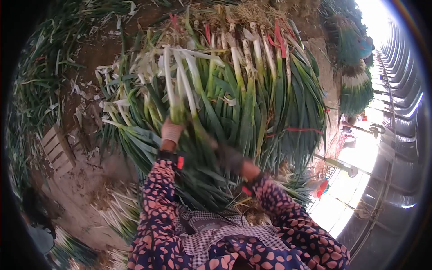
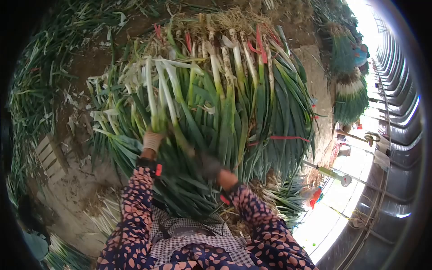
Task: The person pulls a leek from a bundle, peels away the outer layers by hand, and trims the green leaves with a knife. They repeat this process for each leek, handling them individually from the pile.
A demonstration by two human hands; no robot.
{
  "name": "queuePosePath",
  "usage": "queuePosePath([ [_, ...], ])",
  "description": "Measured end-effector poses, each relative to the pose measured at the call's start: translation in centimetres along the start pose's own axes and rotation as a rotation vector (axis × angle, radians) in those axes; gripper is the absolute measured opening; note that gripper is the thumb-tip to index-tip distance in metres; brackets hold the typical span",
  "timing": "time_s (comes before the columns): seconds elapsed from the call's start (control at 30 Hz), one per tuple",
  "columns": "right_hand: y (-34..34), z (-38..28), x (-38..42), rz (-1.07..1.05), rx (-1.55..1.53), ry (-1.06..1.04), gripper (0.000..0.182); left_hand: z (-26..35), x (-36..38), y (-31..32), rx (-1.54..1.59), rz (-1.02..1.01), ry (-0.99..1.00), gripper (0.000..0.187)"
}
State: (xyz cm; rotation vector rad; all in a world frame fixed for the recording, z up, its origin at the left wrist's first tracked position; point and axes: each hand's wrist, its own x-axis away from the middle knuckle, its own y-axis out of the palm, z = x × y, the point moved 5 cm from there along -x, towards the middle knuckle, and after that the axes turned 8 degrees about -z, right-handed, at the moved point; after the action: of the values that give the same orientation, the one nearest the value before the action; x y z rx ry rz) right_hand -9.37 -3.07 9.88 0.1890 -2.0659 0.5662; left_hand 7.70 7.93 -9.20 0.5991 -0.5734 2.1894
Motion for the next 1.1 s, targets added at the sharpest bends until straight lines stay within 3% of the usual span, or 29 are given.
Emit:
queuePosePath([
  [0.03,2.7,1.2,1.8,-0.122,0.089,-0.045,0.057,1.4,0.0,-2.0,-0.154,0.014,-0.035,0.047],
  [0.07,5.3,3.4,3.9,-0.021,-0.019,-0.189,0.057,3.2,0.2,-4.2,-0.303,0.025,-0.136,0.045],
  [0.1,8.0,5.5,4.7,0.023,-0.056,-0.131,0.055,4.8,0.6,-6.1,-0.456,0.039,-0.240,0.044],
  [0.2,11.5,8.3,6.6,0.109,-0.222,0.089,0.053,9.5,0.7,-7.3,-1.085,0.186,-0.137,0.036],
  [0.3,7.3,5.4,7.6,0.199,-0.363,0.190,0.056,16.4,4.1,-2.0,-0.958,0.123,0.571,0.036],
  [0.37,4.0,4.0,7.0,0.259,-0.482,0.242,0.058,16.9,6.3,3.0,-1.077,-0.277,0.816,0.036],
  [0.43,1.0,3.8,7.0,0.407,-0.667,0.132,0.051,15.7,7.7,3.7,-1.093,-0.270,0.843,0.035],
  [0.57,-0.9,6.9,7.4,0.508,-0.742,0.077,0.046,9.3,6.9,-1.3,-1.238,-0.375,0.485,0.039],
  [0.67,-1.0,7.5,9.2,0.467,-0.725,0.141,0.051,-0.9,6.0,-7.3,-1.441,-0.389,0.146,0.042],
  [0.77,0.0,7.9,11.5,0.425,-0.763,0.223,0.058,-9.6,3.4,-10.3,-1.478,-0.045,0.056,0.042],
  [0.8,-0.4,7.0,12.6,0.422,-0.746,0.243,0.061,-5.8,4.6,-10.3,-1.450,0.045,0.094,0.041],
  [0.87,0.0,7.1,13.5,0.376,-0.682,0.299,0.068,6.0,5.8,-5.3,-0.971,-0.170,-0.169,0.033],
  [0.9,0.3,7.3,13.8,0.389,-0.705,0.287,0.068,9.5,5.8,-1.9,-0.823,-0.076,0.164,0.032],
  [0.93,0.3,7.7,13.9,0.407,-0.724,0.275,0.069,13.3,6.3,1.4,-0.646,-0.007,0.360,0.029],
  [1.0,1.7,10.8,12.8,0.512,-0.784,0.163,0.067,20.0,5.3,7.9,-0.343,-0.053,0.455,0.029],
  [1.03,0.9,10.9,13.1,0.528,-0.805,0.166,0.067,23.9,5.5,10.5,-0.361,-0.026,0.556,0.030],
  [1.1,-2.0,10.9,13.9,0.554,-0.845,0.182,0.066,28.4,5.1,15.0,-0.696,-0.074,0.352,0.038],
])
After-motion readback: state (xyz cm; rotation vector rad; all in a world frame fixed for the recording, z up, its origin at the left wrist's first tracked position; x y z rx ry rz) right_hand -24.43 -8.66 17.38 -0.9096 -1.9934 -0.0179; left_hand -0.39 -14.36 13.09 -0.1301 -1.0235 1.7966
